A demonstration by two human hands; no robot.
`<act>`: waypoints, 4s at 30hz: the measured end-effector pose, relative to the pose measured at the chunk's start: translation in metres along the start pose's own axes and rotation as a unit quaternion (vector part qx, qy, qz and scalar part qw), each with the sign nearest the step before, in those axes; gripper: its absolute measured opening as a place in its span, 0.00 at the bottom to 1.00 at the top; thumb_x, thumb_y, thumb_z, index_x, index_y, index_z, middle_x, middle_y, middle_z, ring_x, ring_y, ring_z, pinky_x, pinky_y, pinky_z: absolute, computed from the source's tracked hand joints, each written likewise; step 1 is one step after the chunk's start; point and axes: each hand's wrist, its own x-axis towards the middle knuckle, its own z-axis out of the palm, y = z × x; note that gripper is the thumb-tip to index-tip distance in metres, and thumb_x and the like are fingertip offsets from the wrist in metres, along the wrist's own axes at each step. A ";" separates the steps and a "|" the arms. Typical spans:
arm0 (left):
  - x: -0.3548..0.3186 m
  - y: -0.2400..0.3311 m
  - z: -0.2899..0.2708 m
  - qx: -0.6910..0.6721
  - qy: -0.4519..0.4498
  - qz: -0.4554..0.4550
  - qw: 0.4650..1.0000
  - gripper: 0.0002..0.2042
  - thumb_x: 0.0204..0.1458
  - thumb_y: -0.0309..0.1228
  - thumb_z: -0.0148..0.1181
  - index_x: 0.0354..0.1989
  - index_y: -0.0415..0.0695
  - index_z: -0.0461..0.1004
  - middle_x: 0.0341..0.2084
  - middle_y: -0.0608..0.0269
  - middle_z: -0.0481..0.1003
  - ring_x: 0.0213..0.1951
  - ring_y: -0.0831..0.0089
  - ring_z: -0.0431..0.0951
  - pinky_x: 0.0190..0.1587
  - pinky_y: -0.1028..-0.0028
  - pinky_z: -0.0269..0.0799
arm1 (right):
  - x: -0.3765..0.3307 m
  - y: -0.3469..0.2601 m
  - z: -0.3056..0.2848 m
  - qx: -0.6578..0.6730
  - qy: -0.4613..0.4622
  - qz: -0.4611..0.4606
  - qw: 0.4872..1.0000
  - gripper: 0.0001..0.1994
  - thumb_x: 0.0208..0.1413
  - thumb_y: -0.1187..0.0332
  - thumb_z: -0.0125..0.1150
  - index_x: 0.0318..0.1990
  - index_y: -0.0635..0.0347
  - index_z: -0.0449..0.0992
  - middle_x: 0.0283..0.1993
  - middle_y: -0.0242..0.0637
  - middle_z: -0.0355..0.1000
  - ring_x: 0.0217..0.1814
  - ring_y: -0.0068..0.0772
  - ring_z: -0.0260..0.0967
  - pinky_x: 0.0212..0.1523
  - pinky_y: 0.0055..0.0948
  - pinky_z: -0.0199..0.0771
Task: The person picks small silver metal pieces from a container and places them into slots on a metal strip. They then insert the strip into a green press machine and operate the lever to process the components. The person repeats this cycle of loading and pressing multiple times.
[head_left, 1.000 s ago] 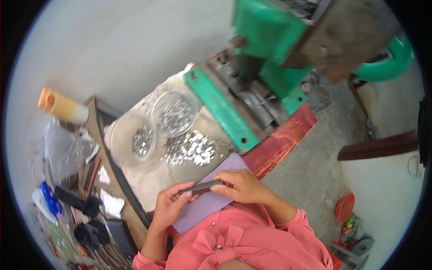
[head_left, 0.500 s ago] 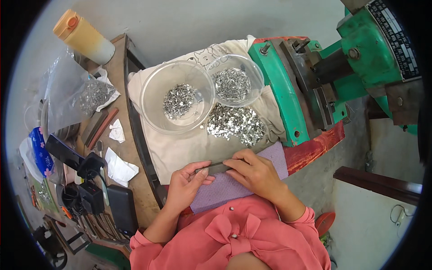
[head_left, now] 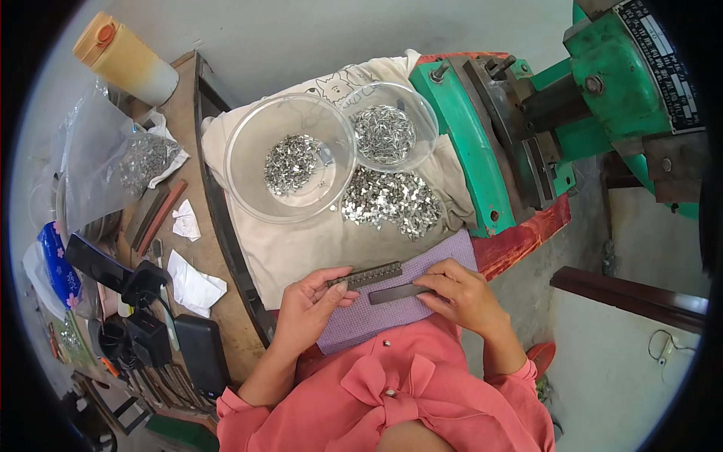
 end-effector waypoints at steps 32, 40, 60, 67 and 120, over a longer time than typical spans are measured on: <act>-0.003 0.000 0.003 -0.021 0.012 0.002 1.000 0.18 0.58 0.18 0.60 0.58 0.31 0.71 0.42 0.53 0.81 0.42 0.73 0.83 0.48 0.77 0.78 | 0.034 -0.003 0.013 0.011 0.072 -0.074 0.995 0.06 0.49 0.71 0.70 0.33 0.55 0.78 0.34 0.31 0.69 0.32 0.37 0.74 0.33 0.36 0.75; -0.002 -0.001 0.001 -0.020 0.004 0.003 1.000 0.18 0.59 0.17 0.59 0.58 0.31 0.70 0.43 0.54 0.80 0.43 0.73 0.82 0.48 0.76 0.78 | 0.037 -0.003 0.015 0.010 0.061 -0.091 0.994 0.05 0.51 0.72 0.68 0.34 0.57 0.76 0.34 0.33 0.68 0.32 0.38 0.73 0.32 0.37 0.75; -0.001 0.006 -0.005 -0.075 0.010 -0.032 0.997 0.17 0.58 0.19 0.61 0.56 0.30 0.72 0.41 0.52 0.80 0.41 0.70 0.83 0.46 0.76 0.81 | 0.055 0.003 0.010 0.043 0.099 -0.063 0.992 0.08 0.52 0.70 0.69 0.39 0.58 0.79 0.35 0.36 0.71 0.35 0.39 0.72 0.33 0.34 0.72; -0.001 0.019 -0.007 -0.231 -0.035 0.006 0.972 0.17 0.58 0.20 0.62 0.56 0.30 0.72 0.42 0.47 0.80 0.39 0.69 0.84 0.43 0.76 0.82 | 0.035 -0.004 0.029 0.552 -0.015 0.072 0.831 0.35 0.44 0.81 0.75 0.64 0.64 0.70 0.54 0.38 0.72 0.47 0.23 0.72 0.47 0.25 0.76; -0.084 0.073 -0.063 0.453 0.411 0.380 0.694 0.11 0.48 0.16 0.60 0.40 0.38 0.76 0.38 0.53 0.78 0.40 0.57 0.78 0.44 0.66 0.73 | 0.142 -0.047 -0.026 0.338 0.141 -0.066 0.928 0.12 0.54 0.80 0.69 0.45 0.66 0.76 0.38 0.35 0.77 0.42 0.17 0.74 0.41 0.21 0.75</act>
